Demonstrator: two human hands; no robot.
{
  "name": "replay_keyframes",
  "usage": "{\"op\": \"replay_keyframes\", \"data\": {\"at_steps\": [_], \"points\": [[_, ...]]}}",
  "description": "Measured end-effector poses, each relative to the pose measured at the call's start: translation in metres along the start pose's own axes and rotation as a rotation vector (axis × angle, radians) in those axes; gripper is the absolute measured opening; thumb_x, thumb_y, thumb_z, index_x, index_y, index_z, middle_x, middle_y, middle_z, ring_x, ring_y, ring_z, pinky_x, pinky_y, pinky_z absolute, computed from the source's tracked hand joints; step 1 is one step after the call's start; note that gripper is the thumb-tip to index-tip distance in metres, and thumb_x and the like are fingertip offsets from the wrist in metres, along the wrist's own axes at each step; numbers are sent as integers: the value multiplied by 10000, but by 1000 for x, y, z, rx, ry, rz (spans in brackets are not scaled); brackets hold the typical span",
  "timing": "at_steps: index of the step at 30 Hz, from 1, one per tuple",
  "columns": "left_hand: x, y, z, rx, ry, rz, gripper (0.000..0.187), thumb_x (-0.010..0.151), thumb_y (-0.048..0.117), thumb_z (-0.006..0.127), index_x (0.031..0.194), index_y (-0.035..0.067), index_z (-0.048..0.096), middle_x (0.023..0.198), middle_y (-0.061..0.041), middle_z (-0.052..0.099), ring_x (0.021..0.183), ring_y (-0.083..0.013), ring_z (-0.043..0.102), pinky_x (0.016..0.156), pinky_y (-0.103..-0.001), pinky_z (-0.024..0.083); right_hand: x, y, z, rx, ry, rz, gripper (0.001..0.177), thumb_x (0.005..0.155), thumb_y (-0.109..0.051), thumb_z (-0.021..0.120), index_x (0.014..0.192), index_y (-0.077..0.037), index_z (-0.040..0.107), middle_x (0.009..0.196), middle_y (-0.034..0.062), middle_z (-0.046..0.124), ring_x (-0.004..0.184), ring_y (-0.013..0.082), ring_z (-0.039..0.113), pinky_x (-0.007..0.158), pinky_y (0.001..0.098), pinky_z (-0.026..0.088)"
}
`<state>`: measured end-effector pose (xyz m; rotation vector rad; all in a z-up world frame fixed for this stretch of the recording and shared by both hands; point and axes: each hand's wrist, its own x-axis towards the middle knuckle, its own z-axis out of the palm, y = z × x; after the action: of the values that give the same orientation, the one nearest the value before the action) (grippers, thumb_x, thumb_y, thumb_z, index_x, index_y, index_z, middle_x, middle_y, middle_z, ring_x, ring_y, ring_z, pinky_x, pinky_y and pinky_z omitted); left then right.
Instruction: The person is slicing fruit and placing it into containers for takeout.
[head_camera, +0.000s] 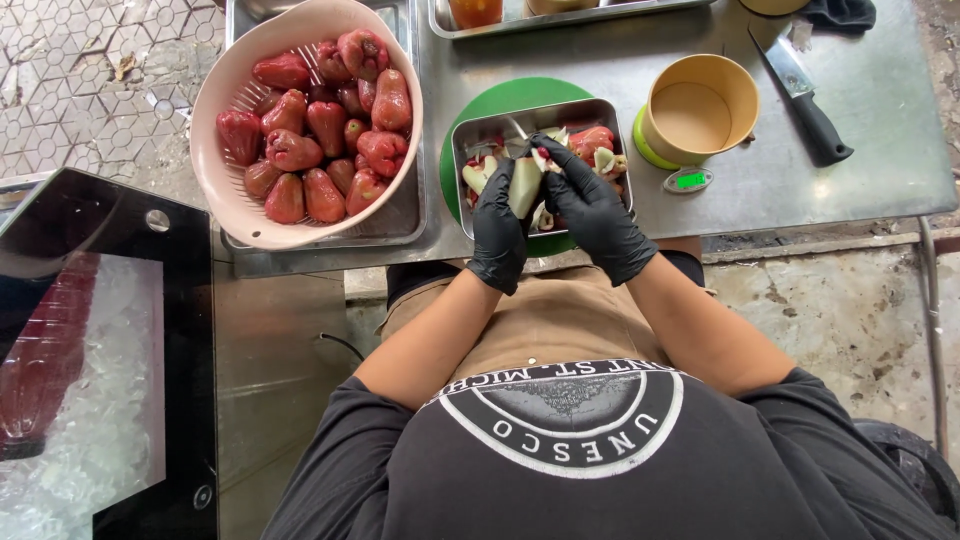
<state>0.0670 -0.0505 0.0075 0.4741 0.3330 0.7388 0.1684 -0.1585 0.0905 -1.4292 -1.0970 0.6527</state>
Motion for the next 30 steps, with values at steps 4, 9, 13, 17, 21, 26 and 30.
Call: {"op": "replay_keyframes", "data": {"at_steps": [4, 9, 13, 17, 21, 26, 30], "points": [[-8, 18, 18, 40, -23, -29, 389, 1093, 244, 483, 1392, 21, 594, 1333, -100, 643, 1197, -222, 640, 1028, -348, 551, 2, 18, -12, 207, 4, 159, 483, 1118, -72, 529, 1598, -95, 477, 1338, 113, 615, 1015, 132, 554, 963, 295, 498], [4, 20, -9, 73, 117, -4, 410, 1081, 278, 559, 1447, 94, 583, 1222, -102, 655, 985, -232, 639, 816, -364, 553, 2, 41, -45, -440, -14, -158, 606, 1048, 64, 508, 1624, -124, 491, 1310, 85, 595, 1136, 154, 601, 1045, 290, 493], [-6, 31, 12, 567, -29, 340, 466, 1086, 231, 642, 1504, 62, 525, 1435, -45, 620, 1216, -151, 633, 1055, -335, 557, 6, 6, -38, -192, 41, -102, 601, 1021, 17, 560, 1583, -127, 401, 1403, 33, 552, 1107, 124, 601, 1003, 269, 501], [-27, 49, 47, 1073, -450, 326, 843, 936, 118, 817, 1621, 92, 326, 1430, -72, 621, 1283, -164, 636, 1113, -335, 537, 6, 9, -43, 156, 6, 242, 479, 987, -78, 696, 1439, -76, 537, 1250, 25, 648, 1047, 84, 617, 937, 239, 522], [-23, 55, 56, 1069, -534, 261, 1013, 825, 172, 884, 1599, 65, 240, 1611, -137, 381, 1355, -204, 540, 1096, -341, 496, 10, 45, -78, 197, -44, 359, 351, 933, -82, 748, 1279, -46, 703, 1113, 52, 714, 1007, 102, 671, 913, 254, 570], [13, 84, 8, 1663, -472, 455, 799, 877, 263, 863, 1526, 52, 448, 1523, -164, 513, 1433, -356, 487, 1214, -443, 395, 46, 128, -202, -199, 332, 38, 220, 979, -75, 794, 1178, -7, 732, 1099, 95, 756, 974, 144, 714, 915, 295, 604], [31, 100, -9, 2144, -381, 397, 668, 864, 323, 803, 1431, 82, 547, 1421, -149, 549, 1367, -426, 460, 1173, -496, 350, 68, 174, -256, -531, 418, 195, 229, 944, -150, 878, 1081, -9, 760, 1021, 124, 762, 915, 175, 703, 862, 322, 575]]}}
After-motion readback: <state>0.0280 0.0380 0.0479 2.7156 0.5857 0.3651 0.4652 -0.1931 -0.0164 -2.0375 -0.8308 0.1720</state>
